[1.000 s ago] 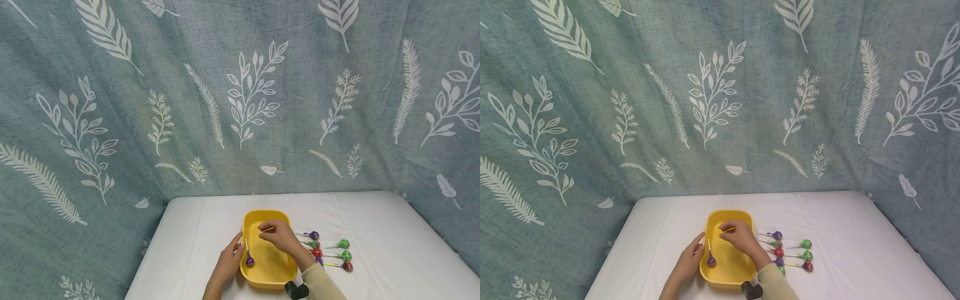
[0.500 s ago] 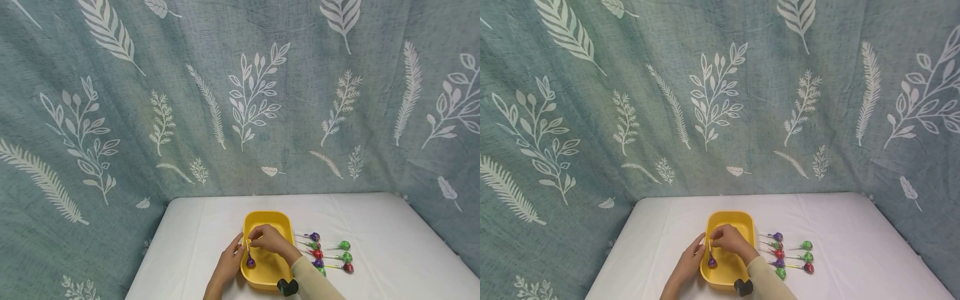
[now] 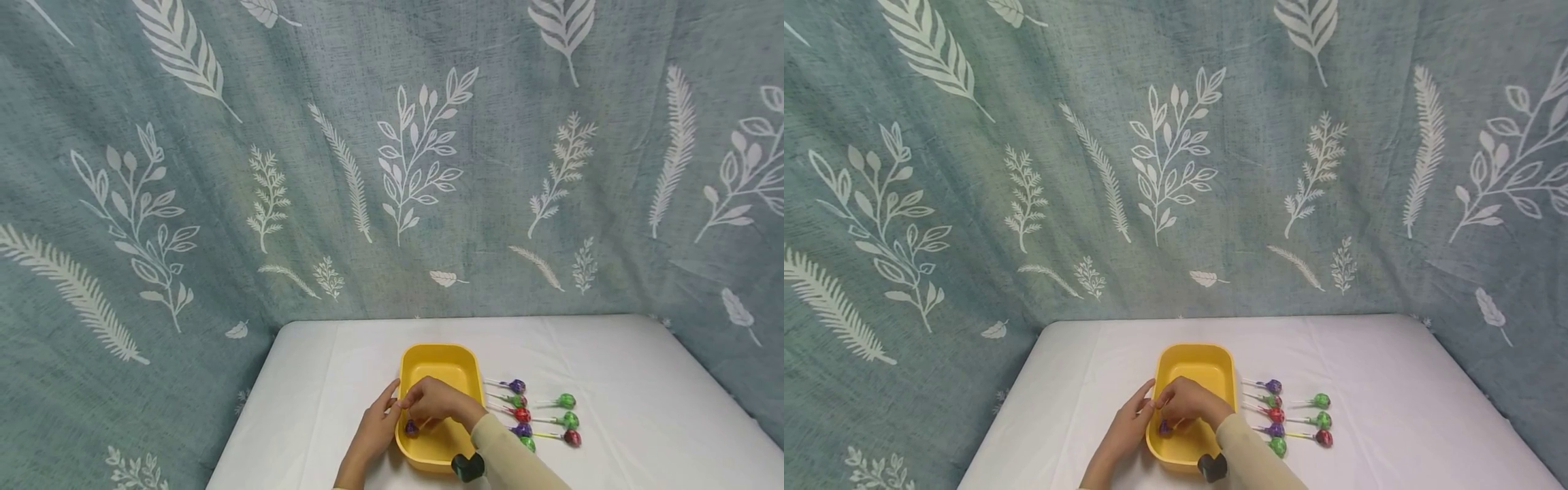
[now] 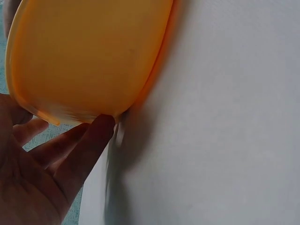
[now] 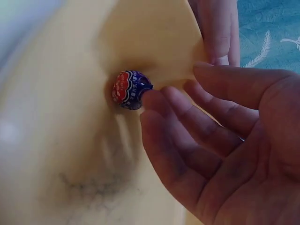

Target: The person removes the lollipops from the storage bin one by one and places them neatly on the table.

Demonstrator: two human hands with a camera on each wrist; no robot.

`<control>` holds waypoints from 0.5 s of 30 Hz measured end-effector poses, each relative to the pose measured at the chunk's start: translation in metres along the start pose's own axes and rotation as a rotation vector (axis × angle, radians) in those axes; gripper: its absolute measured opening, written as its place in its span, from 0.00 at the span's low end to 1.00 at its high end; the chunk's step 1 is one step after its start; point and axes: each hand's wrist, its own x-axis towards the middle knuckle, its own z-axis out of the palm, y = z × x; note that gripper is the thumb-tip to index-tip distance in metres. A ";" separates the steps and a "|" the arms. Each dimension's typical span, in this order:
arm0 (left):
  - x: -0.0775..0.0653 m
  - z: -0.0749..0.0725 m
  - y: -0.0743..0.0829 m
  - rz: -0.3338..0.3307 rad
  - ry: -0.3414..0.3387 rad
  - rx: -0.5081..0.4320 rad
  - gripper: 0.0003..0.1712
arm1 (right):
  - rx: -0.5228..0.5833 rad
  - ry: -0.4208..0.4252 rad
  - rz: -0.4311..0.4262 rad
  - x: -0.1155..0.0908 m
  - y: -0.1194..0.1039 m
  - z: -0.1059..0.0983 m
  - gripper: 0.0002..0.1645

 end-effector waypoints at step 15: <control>-0.002 -0.001 0.004 -0.014 -0.006 -0.011 0.29 | -0.057 0.006 0.025 0.002 -0.003 0.000 0.08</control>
